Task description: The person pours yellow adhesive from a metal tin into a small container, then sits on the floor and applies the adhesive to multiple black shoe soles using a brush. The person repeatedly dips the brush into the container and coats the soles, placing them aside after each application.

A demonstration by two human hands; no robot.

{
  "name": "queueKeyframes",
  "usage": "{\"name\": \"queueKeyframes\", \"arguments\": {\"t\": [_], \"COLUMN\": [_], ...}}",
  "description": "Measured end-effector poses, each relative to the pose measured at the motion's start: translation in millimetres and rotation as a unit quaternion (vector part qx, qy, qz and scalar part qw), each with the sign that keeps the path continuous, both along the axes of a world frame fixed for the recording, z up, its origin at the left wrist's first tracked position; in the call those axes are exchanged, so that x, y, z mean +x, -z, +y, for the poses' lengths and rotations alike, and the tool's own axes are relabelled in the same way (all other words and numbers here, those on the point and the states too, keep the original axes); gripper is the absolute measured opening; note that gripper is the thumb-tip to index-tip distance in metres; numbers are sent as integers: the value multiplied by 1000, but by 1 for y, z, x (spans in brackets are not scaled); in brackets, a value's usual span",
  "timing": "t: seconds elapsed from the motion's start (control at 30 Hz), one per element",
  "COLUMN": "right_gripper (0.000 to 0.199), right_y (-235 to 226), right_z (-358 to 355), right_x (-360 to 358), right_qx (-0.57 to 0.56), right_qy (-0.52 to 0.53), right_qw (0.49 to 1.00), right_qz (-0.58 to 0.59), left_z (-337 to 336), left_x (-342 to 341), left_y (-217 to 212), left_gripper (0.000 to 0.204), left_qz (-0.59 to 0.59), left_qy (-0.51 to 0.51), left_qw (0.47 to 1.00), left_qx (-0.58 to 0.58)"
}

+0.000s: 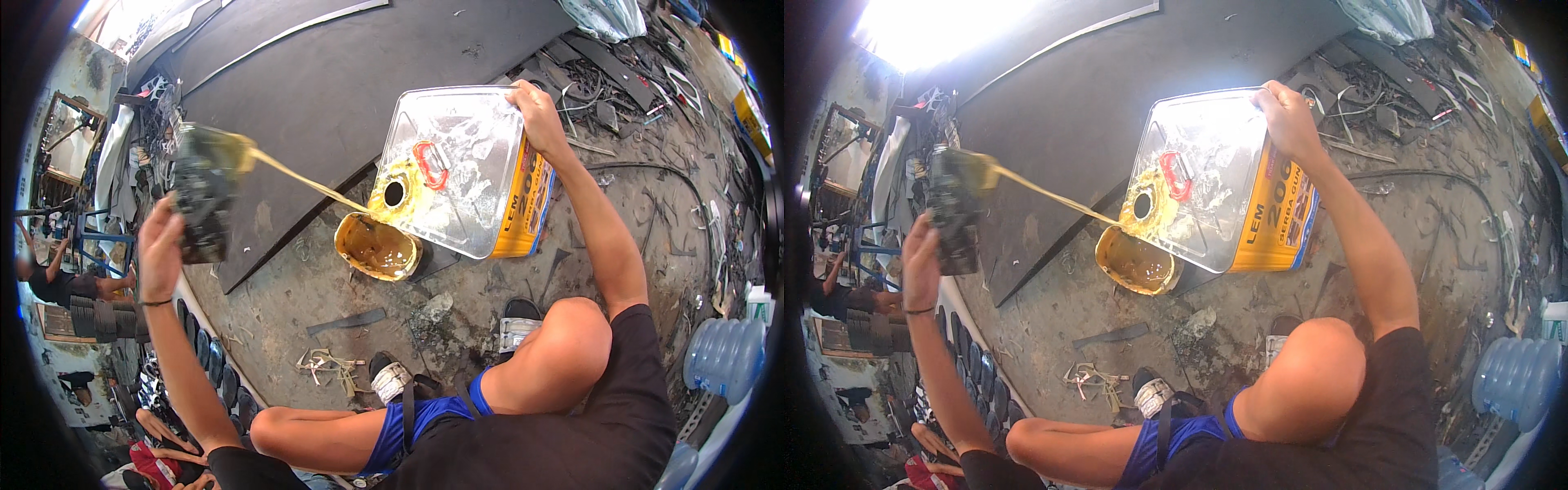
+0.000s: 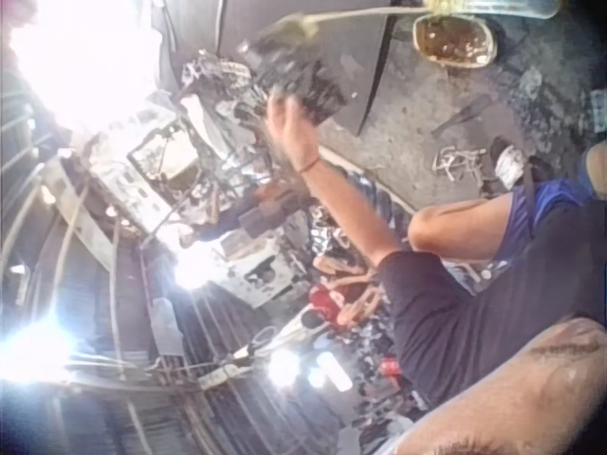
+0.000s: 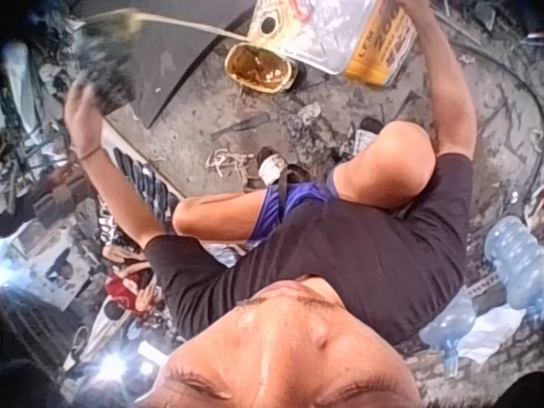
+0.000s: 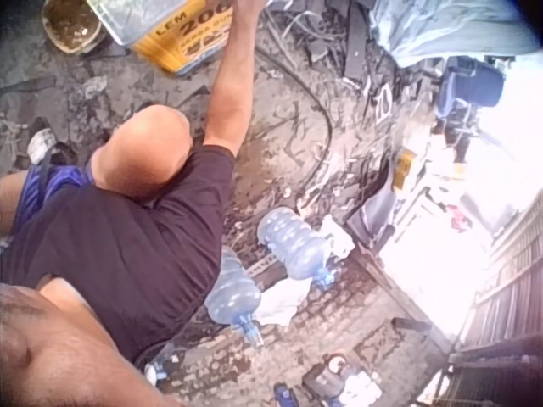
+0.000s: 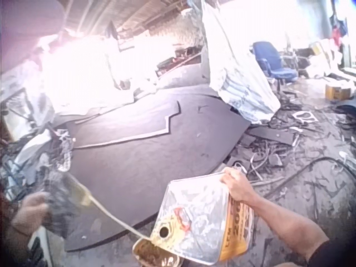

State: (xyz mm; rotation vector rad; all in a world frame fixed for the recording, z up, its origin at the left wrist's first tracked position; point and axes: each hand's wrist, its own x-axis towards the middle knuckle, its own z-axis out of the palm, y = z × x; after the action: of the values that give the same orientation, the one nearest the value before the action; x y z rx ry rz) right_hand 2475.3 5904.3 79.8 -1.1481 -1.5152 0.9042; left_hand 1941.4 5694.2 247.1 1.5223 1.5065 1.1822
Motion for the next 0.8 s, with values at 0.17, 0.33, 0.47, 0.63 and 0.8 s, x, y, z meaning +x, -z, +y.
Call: {"name": "queueKeyframes", "arguments": {"t": [0.17, 0.33, 0.47, 0.63, 0.8], "right_gripper": [27, 25, 30, 34, 34], "right_y": [5, 29, 70, 108, 95], "right_z": [2, 6, 8, -5, -11], "right_x": [14, 46, 102, 131, 133], "right_qx": [-4, -11, -67, -117, -121], "right_qy": [3, 9, -49, -6, -18], "right_qw": [1000, 997, 986, 956, 959], "right_qz": [16, 71, 147, 268, 257], "left_z": [39, 48, 31, 47, 82], "left_x": [134, 226, 275, 292, 296], "left_y": [75, 145, 157, 130, 42], "left_gripper": [31, 38, 42, 33, 28], "left_qz": [112, 413, 442, 257, -28], "left_qy": [-23, 157, 163, 127, 86], "left_qw": [989, 841, 834, 922, 982], "left_qx": [92, 311, 288, 260, 164]}}
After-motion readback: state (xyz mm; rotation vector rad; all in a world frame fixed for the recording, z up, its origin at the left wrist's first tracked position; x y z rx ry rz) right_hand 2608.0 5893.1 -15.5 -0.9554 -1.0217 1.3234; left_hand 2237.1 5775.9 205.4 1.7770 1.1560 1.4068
